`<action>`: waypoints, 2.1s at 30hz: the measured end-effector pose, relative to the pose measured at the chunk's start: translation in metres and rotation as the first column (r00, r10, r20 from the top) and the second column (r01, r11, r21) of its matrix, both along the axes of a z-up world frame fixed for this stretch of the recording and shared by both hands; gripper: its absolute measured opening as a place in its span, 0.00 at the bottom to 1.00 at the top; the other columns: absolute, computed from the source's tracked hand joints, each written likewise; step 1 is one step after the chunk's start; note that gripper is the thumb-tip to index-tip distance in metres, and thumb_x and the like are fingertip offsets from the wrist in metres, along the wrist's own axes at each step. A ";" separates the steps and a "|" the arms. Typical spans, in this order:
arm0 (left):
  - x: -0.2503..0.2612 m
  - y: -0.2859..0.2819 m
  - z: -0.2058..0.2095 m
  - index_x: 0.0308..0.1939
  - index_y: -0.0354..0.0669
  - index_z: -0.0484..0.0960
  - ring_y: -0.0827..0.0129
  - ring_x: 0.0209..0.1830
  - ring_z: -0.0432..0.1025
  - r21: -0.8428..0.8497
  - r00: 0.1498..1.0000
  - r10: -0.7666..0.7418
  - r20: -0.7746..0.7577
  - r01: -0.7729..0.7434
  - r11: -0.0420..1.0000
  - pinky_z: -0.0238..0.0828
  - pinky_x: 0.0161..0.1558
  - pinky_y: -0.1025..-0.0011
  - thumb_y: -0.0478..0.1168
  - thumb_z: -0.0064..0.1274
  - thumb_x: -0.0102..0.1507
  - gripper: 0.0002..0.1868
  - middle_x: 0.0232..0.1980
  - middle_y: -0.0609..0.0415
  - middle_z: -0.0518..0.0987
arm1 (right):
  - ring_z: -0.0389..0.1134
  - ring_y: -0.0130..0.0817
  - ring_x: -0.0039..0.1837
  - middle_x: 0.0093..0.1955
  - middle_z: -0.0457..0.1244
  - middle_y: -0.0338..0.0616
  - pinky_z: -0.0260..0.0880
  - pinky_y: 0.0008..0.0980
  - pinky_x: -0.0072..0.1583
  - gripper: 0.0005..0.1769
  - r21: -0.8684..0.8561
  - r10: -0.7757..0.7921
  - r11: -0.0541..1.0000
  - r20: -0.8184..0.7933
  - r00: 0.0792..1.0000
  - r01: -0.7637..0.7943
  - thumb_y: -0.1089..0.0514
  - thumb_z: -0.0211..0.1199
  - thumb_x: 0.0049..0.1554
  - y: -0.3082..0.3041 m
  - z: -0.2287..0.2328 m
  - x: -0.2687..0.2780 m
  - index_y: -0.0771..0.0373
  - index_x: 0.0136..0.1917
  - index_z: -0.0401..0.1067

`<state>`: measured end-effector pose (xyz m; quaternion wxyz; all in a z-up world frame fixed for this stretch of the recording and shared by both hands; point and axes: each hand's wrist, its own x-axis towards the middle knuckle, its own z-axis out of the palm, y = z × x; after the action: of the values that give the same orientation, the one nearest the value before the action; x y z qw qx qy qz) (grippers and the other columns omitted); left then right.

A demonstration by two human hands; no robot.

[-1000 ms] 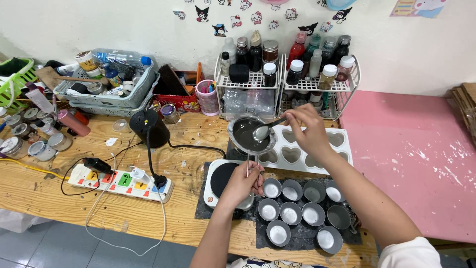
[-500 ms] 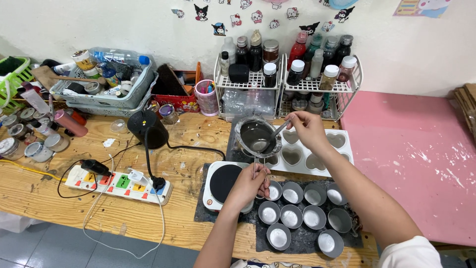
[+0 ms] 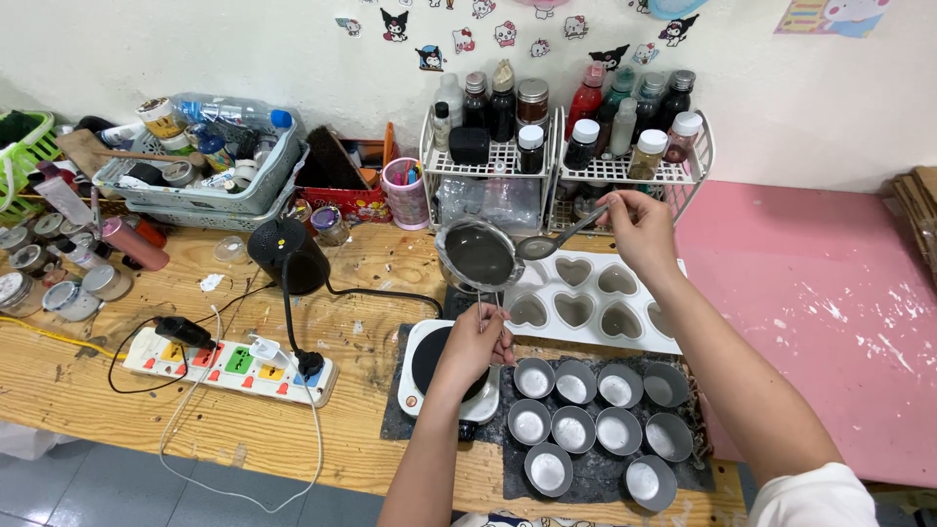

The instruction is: The recorder uses a spoon to transfer liquid wax from a small pot into small circular molds and then prepares wicks.

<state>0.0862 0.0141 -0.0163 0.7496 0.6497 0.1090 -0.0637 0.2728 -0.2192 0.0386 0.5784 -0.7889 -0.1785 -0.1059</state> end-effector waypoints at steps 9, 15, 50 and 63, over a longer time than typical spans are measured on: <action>-0.001 0.009 0.012 0.47 0.34 0.72 0.72 0.19 0.74 0.024 0.998 0.061 0.006 -0.061 0.998 0.74 0.25 0.73 0.38 0.40 0.71 0.09 0.27 0.55 0.75 | 0.67 0.41 0.48 0.39 0.69 0.48 0.66 0.40 0.51 0.09 -0.267 -0.101 0.941 0.365 0.925 0.208 0.60 0.62 0.64 0.010 -0.044 -0.007 0.66 0.50 0.80; -0.005 0.004 0.024 0.47 0.34 0.73 0.72 0.19 0.73 0.041 0.997 0.060 0.039 -0.062 0.997 0.74 0.24 0.73 0.38 0.40 0.72 0.10 0.26 0.55 0.75 | 0.66 0.43 0.53 0.41 0.71 0.44 0.63 0.44 0.57 0.08 -0.374 0.071 0.914 0.532 0.844 0.159 0.61 0.61 0.63 0.017 -0.023 -0.033 0.66 0.50 0.79; -0.014 -0.092 -0.017 0.51 0.34 0.70 0.71 0.21 0.75 -0.144 0.997 -0.056 0.056 0.064 0.988 0.77 0.26 0.72 0.38 0.40 0.72 0.10 0.29 0.54 0.76 | 0.70 0.20 0.42 0.37 0.68 0.38 0.68 0.22 0.45 0.13 -0.007 0.058 0.998 -0.090 0.994 -0.058 0.58 0.55 0.67 -0.017 -0.007 -0.035 0.66 0.50 0.78; -0.009 -0.055 -0.019 0.51 0.35 0.71 0.71 0.22 0.75 -0.081 0.998 0.025 0.063 -0.020 0.997 0.75 0.26 0.74 0.37 0.40 0.72 0.09 0.30 0.54 0.77 | 0.64 0.17 0.38 0.36 0.67 0.36 0.61 0.21 0.39 0.13 0.040 0.043 0.998 -0.039 0.998 -0.042 0.58 0.54 0.68 -0.009 0.011 -0.012 0.66 0.50 0.77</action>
<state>0.0771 -0.0408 -0.0352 0.7790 0.6195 0.0893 -0.0388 0.2609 -0.2279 0.0499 0.5993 -0.7754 -0.1817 -0.0814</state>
